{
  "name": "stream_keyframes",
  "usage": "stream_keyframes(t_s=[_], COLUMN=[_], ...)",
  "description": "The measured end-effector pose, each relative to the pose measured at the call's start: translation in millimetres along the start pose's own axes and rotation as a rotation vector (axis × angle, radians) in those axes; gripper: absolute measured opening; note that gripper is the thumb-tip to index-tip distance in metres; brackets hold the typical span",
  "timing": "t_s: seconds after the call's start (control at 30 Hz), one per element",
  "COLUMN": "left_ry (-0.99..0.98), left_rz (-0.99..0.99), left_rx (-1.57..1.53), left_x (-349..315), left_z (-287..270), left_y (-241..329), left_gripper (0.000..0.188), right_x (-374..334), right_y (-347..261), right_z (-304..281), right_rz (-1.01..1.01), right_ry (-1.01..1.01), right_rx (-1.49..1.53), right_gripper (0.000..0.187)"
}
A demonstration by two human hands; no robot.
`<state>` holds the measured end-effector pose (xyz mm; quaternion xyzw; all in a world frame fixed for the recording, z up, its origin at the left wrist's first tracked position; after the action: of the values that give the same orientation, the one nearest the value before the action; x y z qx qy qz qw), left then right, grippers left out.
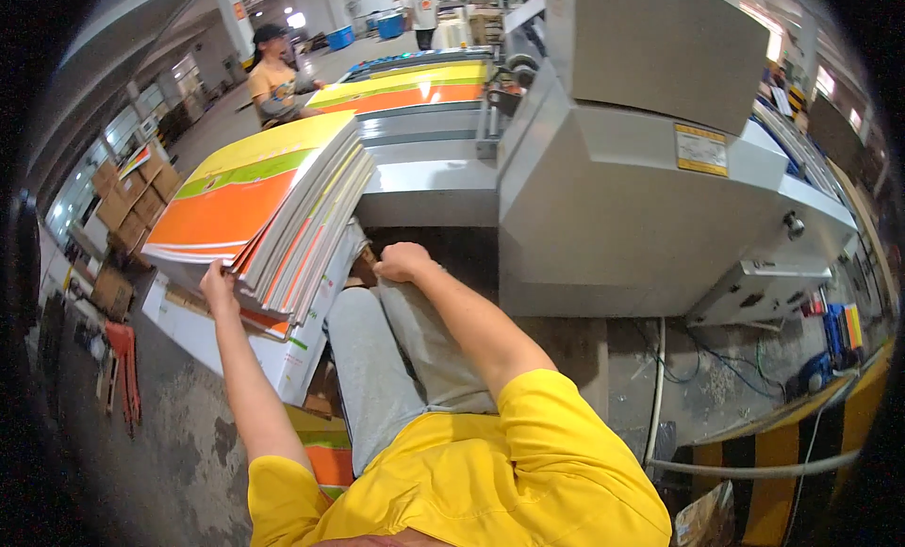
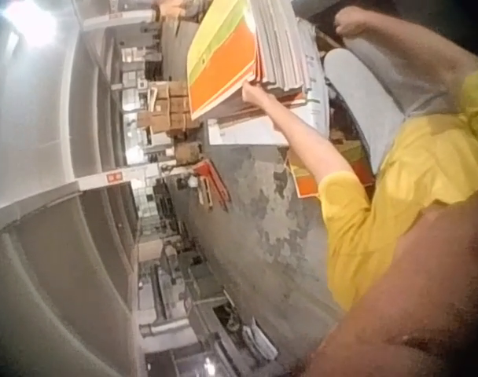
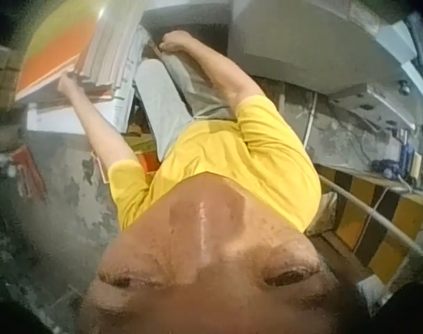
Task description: The recorder is counting and inspecting a large stack of printed paper sheets in an industrial facility.
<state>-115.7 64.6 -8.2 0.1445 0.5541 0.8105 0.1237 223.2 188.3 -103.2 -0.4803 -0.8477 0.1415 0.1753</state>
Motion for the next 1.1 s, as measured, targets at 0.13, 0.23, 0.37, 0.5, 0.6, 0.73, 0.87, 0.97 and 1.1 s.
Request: stream_keyframes(t_s=[0.13,0.23,0.37,0.5,0.6,0.73,0.87,0.97,1.1], left_ry=[-0.021,-0.031,-0.033,-0.063,-0.031,-0.041,-0.072,-0.05,-0.053], left_rz=[0.012,-0.009,0.002,-0.008,-0.01,-0.009,0.013,0.011,0.01], left_rx=[0.018,-0.009,0.044,-0.019,0.006,0.006,-0.002,0.018,0.031], left_x=[-10.8,-18.6,-12.1,-4.8,-7.6,-8.5,-12.2,-15.2,-15.2], left_z=[1.8,3.3,-0.7,2.1,-0.3,1.8,3.7,2.6,3.2], left_y=[8.2,12.1,10.5,4.6,5.4,6.0,9.7,12.6,13.0], left_gripper=[0.01,0.012,0.012,0.012,0.012,0.012,0.013,0.014,0.013], right_x=[-2.5,-2.4,-2.8,-2.5,-0.8,0.0,0.1,0.0,-0.5], right_y=[-1.8,-1.8,-2.7,-5.2,-3.7,-0.7,-1.0,-1.2,-1.9], right_z=[-1.5,-0.7,-1.1,-3.3,-1.7,-0.3,0.2,1.9,0.9], right_rz=[0.003,0.001,0.011,-0.015,-0.01,0.003,0.002,-0.003,-0.016], right_ry=[-0.037,0.002,-0.015,-0.015,-0.023,-0.022,-0.018,-0.02,-0.015], right_rx=[0.0,0.0,-0.002,-0.008,-0.012,-0.017,-0.022,-0.024,-0.027], right_gripper=[0.041,0.035,0.035,0.04,0.04,0.036,0.036,0.036,0.036])
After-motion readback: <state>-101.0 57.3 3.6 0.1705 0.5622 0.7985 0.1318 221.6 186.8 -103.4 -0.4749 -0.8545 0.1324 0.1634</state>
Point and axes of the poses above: each hand's wrist, its own x-axis towards the middle knuckle, its own z-axis out of the palm, y = z × x, the point moved 9 cm from there along x, towards the middle knuckle, and after that the axes turned 15 degrees about y, right-handed, at the moved point
